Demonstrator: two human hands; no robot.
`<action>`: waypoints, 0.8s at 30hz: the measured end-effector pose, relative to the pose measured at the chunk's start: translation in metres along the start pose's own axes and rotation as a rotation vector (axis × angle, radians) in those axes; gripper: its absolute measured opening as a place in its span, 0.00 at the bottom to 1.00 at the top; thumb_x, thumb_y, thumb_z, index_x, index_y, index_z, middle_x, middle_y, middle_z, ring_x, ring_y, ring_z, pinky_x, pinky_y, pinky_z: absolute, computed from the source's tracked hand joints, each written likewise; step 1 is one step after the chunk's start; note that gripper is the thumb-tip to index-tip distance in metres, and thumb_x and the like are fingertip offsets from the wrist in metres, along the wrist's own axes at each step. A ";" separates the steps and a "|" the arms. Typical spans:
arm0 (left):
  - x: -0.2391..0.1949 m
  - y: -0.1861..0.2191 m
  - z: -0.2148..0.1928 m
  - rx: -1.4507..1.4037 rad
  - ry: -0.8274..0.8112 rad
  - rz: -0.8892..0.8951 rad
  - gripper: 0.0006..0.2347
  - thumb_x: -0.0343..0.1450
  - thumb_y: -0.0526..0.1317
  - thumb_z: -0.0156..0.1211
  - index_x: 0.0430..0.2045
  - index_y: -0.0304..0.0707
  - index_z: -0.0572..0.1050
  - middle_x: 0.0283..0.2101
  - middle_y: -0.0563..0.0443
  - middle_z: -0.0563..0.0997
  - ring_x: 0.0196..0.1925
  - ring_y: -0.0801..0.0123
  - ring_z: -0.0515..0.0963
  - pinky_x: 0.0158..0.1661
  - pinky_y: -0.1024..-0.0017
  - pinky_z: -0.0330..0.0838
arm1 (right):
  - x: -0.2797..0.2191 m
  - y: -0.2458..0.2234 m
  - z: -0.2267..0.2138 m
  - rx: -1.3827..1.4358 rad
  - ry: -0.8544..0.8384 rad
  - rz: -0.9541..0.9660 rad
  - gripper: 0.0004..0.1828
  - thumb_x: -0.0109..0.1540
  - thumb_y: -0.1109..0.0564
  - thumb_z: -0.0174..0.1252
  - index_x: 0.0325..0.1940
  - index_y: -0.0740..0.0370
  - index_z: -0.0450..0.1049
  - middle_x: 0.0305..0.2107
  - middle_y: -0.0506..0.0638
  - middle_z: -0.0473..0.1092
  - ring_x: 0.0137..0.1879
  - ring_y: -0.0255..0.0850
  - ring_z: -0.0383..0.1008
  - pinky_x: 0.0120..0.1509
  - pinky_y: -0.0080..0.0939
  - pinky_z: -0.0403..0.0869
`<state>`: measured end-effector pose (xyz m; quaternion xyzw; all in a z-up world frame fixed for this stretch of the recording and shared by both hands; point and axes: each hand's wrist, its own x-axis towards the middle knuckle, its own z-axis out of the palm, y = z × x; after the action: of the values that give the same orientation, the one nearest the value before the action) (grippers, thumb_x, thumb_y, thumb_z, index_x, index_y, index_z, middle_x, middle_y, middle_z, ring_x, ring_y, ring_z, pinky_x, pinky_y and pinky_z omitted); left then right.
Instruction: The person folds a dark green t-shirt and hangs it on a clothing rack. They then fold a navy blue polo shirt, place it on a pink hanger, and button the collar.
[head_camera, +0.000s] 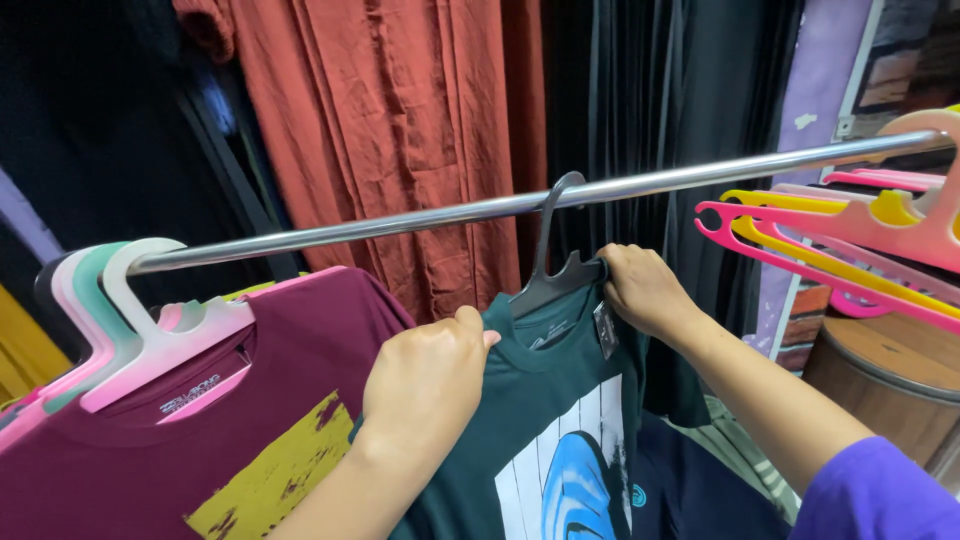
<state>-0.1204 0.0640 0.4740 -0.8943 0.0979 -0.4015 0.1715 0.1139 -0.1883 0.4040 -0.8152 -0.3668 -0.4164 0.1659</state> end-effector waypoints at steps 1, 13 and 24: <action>-0.003 -0.002 0.000 0.000 -0.002 -0.004 0.16 0.78 0.48 0.58 0.22 0.41 0.71 0.14 0.55 0.75 0.12 0.72 0.76 0.17 0.74 0.70 | 0.003 -0.004 0.000 0.002 -0.002 -0.004 0.15 0.57 0.60 0.55 0.48 0.63 0.68 0.37 0.57 0.73 0.42 0.56 0.72 0.50 0.53 0.70; -0.026 -0.029 0.003 0.080 -0.046 -0.046 0.17 0.78 0.51 0.57 0.22 0.43 0.69 0.12 0.58 0.71 0.09 0.74 0.72 0.15 0.74 0.68 | 0.028 -0.038 0.013 0.035 0.013 -0.041 0.11 0.59 0.60 0.54 0.45 0.63 0.69 0.35 0.55 0.73 0.41 0.54 0.73 0.53 0.50 0.70; -0.039 -0.032 0.003 0.137 -0.018 -0.095 0.17 0.78 0.51 0.58 0.22 0.44 0.68 0.12 0.59 0.71 0.08 0.77 0.70 0.15 0.77 0.67 | 0.035 -0.051 0.022 0.046 0.035 -0.084 0.14 0.55 0.64 0.56 0.46 0.65 0.70 0.37 0.57 0.73 0.42 0.56 0.72 0.51 0.52 0.71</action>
<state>-0.1429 0.1062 0.4572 -0.8877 0.0260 -0.4069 0.2138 0.1019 -0.1248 0.4165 -0.7876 -0.4071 -0.4288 0.1733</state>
